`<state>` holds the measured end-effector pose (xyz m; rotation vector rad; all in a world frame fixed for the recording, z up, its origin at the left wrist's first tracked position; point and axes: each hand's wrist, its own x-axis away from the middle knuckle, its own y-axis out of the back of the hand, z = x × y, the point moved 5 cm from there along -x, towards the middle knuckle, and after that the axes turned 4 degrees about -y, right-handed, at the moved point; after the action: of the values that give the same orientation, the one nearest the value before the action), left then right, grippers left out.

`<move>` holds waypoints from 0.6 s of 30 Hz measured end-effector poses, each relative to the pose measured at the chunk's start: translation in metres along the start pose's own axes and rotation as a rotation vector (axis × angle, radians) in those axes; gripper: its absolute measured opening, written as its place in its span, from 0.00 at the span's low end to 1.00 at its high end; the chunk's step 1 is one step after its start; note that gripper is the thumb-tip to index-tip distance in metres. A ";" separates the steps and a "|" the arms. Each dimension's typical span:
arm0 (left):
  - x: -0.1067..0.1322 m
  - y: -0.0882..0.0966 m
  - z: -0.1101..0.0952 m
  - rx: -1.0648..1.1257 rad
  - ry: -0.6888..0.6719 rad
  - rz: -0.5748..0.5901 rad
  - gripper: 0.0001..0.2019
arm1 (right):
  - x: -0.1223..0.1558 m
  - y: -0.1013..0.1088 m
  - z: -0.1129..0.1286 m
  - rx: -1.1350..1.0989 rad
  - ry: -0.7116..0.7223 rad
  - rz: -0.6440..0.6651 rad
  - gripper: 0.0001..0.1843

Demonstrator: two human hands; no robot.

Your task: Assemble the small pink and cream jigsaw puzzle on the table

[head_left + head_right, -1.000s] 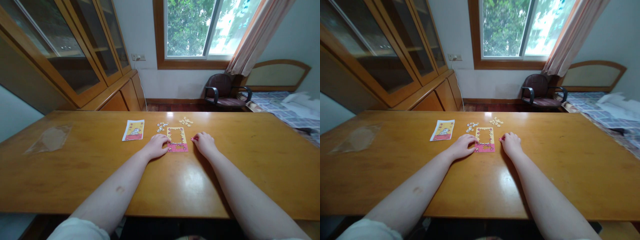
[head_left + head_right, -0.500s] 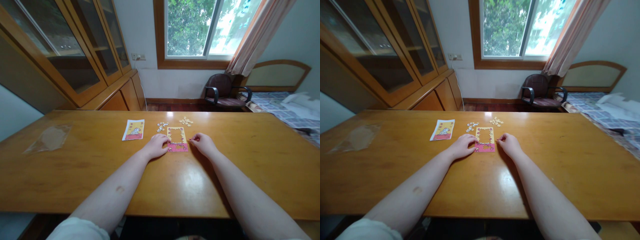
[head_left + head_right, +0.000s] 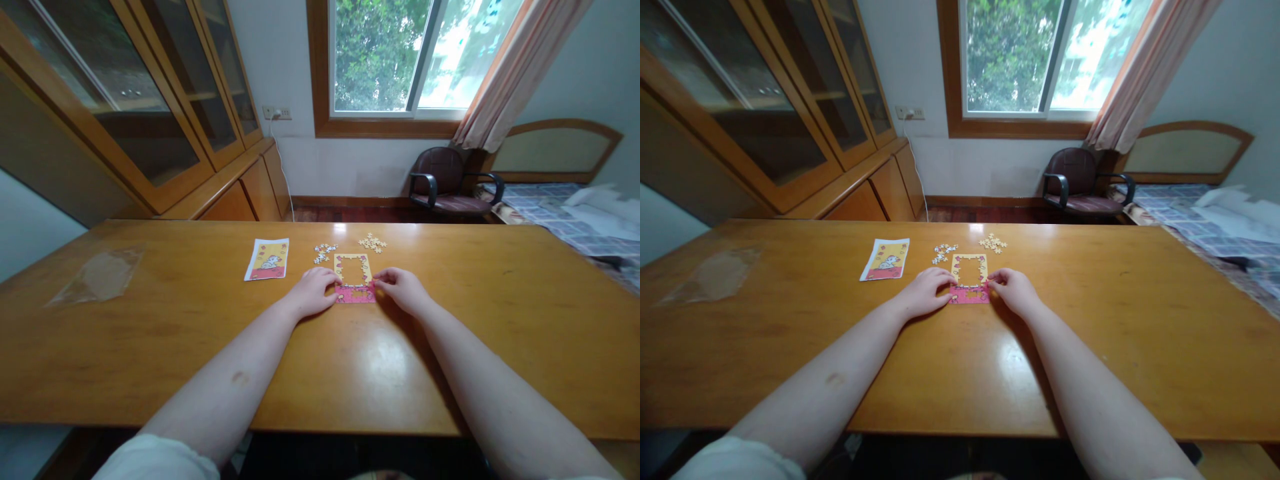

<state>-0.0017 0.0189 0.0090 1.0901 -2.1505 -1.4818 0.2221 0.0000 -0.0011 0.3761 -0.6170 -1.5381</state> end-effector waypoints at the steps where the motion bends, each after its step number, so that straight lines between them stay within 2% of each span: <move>1: 0.000 0.000 0.000 -0.001 0.000 0.001 0.13 | 0.001 -0.002 0.002 0.016 0.003 0.023 0.08; 5: 0.000 0.000 -0.001 -0.002 0.004 0.006 0.13 | 0.005 -0.009 0.006 0.093 0.003 0.085 0.07; 12: 0.001 0.000 0.000 0.002 0.002 0.010 0.14 | 0.008 -0.010 0.013 0.239 0.006 0.083 0.05; 18: 0.001 0.001 -0.001 0.003 0.005 0.006 0.13 | 0.008 -0.006 0.016 0.347 0.120 0.063 0.05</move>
<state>-0.0020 0.0181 0.0107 1.0862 -2.1520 -1.4722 0.2069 -0.0056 0.0091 0.7006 -0.7949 -1.3366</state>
